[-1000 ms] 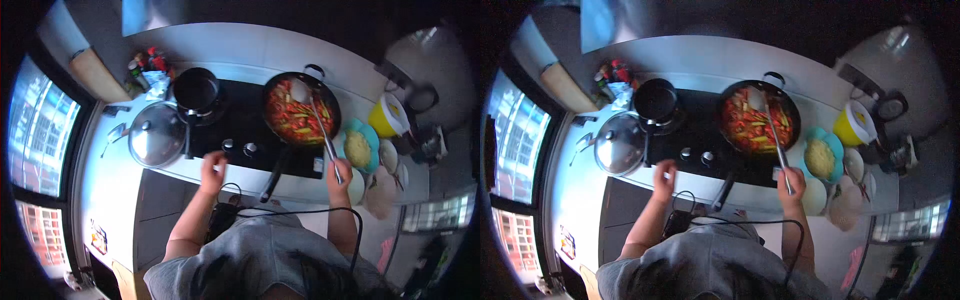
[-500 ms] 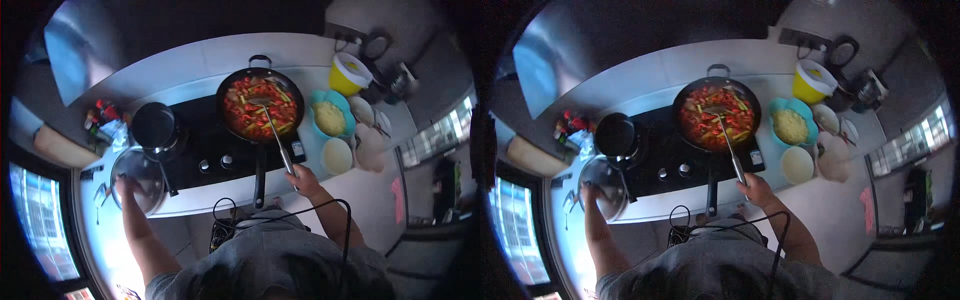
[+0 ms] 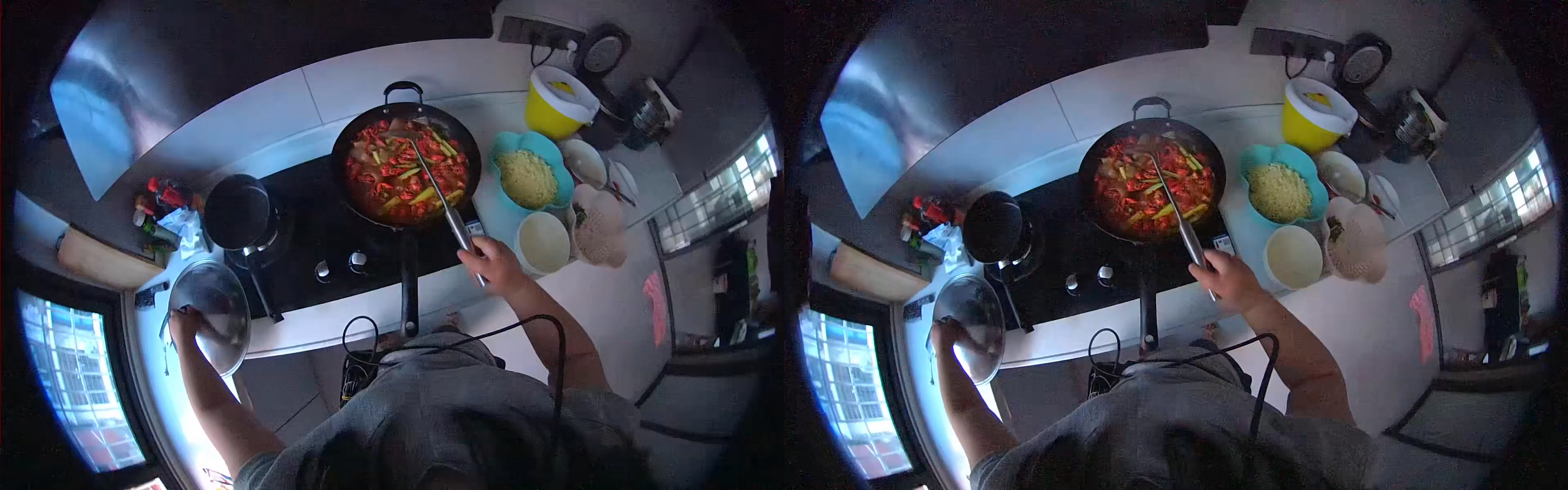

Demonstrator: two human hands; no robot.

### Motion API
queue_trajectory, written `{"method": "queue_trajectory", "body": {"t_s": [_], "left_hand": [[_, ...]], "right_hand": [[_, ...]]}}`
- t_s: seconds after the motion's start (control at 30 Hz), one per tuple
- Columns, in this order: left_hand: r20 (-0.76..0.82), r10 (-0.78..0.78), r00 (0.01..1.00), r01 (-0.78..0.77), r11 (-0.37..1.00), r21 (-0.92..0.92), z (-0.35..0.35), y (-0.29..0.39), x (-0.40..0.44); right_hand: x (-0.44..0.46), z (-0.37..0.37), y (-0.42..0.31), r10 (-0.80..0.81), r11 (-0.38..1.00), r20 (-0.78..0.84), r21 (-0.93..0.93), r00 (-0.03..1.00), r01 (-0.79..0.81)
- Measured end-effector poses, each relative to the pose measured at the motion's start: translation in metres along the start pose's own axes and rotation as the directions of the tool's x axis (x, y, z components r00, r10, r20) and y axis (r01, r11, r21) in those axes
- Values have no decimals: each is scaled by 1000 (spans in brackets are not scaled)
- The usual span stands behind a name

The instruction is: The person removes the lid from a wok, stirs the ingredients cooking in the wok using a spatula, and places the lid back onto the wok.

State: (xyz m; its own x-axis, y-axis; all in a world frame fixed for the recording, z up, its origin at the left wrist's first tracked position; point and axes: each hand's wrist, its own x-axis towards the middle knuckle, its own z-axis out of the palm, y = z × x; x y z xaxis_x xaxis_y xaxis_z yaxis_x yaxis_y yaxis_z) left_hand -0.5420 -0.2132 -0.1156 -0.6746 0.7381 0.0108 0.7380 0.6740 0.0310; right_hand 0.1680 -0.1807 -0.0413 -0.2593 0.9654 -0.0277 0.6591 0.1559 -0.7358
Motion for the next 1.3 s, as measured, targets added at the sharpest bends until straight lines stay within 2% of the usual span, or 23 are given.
{"method": "queue_trajectory", "body": {"t_s": [0.03,0.07,0.1,0.17,0.2,0.3,0.4,0.43,0.53,0.6,0.63,0.7,0.73,0.8,0.83,0.9,0.97,1.0,1.03,1.1,1.17,1.3], "left_hand": [[-5,-17,1000,17,1000,2,-1,-6,-5],[-25,-33,999,34,999,29,-4,-8,-10],[-47,-48,998,50,997,54,-8,-9,-15],[-77,-79,994,85,994,76,-15,-14,-25],[-76,-81,994,84,996,31,-19,-19,-30],[-72,-97,993,93,994,-54,-32,-33,-44],[-151,-75,986,90,991,96,-43,-55,-41],[-152,-83,985,98,991,94,-57,-45,-48],[-232,-141,963,150,988,21,-106,-8,-71],[-416,-7,909,14,1000,16,-123,18,-81],[-417,-10,909,17,1000,14,-131,36,-85],[-330,124,936,-167,980,-106,-147,77,-92],[-365,215,906,-271,956,-110,-148,99,-97],[-409,356,840,-447,882,-149,-153,159,-115],[-425,406,809,-518,834,-189,-158,195,-128],[-346,535,771,-629,724,-282,-163,253,-142],[-283,570,771,-636,701,-323,-164,313,-158],[-254,595,763,-646,717,-261,-168,344,-168],[-221,619,753,-657,728,-196,-172,372,-177],[-245,627,739,-672,709,-215,-158,418,-187],[-212,708,674,-736,617,-279,-148,460,-186],[-213,761,613,-788,573,-225,-123,527,-183]], "right_hand": [[11,-5,-2,129,986,68,100,989,-135],[23,-6,1,114,987,79,102,990,-122],[36,-3,9,-71,997,18,-4,997,71],[58,1,20,-448,873,-47,-238,893,426],[63,2,23,-461,867,-39,-234,887,440],[71,3,34,-671,633,78,-459,738,624],[62,-10,35,-710,570,169,-431,684,699],[59,-16,35,-727,537,208,-423,655,730],[45,-28,37,-716,556,200,-417,669,719],[36,-30,44,-708,567,196,-414,678,712],[33,-29,52,-700,571,200,-418,685,706],[26,-25,64,-686,582,204,-424,699,694],[21,-24,64,-690,580,202,-421,695,697],[8,-24,60,-403,895,130,-151,906,420],[2,-24,60,-229,973,133,-4,964,231],[-5,-18,74,-262,963,121,-32,958,267],[-7,-13,90,-338,933,109,-97,935,348],[-6,-12,94,-337,933,102,-96,936,347],[-6,-10,95,-408,900,76,-133,910,415],[-8,-4,99,-536,821,27,-215,844,528],[-8,2,108,-539,826,14,-189,842,531],[-6,13,122,-567,822,-28,-89,823,563]]}}
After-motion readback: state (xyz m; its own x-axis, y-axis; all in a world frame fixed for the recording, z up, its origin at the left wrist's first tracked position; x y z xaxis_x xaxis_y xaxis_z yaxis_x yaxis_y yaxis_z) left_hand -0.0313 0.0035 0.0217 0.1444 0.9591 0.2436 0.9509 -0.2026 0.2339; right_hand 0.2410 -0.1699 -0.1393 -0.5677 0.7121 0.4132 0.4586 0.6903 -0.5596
